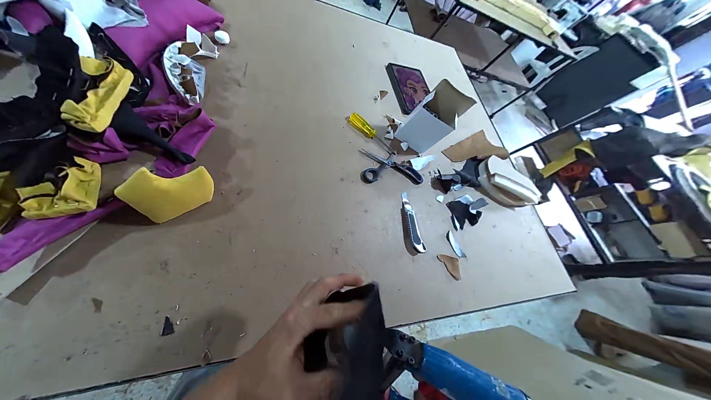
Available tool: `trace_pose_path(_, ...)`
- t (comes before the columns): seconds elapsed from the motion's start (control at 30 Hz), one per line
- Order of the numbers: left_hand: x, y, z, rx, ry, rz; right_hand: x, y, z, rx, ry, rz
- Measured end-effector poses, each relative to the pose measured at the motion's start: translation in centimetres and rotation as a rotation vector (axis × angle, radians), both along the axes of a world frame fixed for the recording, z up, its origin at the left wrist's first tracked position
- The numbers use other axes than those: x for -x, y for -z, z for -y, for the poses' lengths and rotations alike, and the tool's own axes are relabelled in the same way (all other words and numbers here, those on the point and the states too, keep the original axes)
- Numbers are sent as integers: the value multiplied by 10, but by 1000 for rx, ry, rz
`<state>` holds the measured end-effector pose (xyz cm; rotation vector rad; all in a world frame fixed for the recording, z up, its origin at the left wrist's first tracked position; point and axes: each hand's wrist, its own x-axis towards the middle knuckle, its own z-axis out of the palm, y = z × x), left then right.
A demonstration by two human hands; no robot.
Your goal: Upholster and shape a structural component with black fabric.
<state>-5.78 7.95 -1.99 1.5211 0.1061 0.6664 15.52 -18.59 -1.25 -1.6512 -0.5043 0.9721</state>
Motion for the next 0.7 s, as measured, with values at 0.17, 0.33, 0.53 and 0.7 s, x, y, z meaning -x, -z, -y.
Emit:
trace_pose_path(0.17, -8, -17, 6, -246, -124, -154, -4, 7, 14, -171, -169, 67)
trace_pose_path(0.33, -25, -30, 4, -248, -40, -77, 9, -48, -41, -214, -268, 37)
trace_pose_path(0.53, -30, -30, 4, -151, 44, -5, 2, -35, -48, -282, -352, 202)
trace_pose_path(0.7, -28, -28, 3, -118, 75, 6, -5, -50, -100, -482, -457, 452)
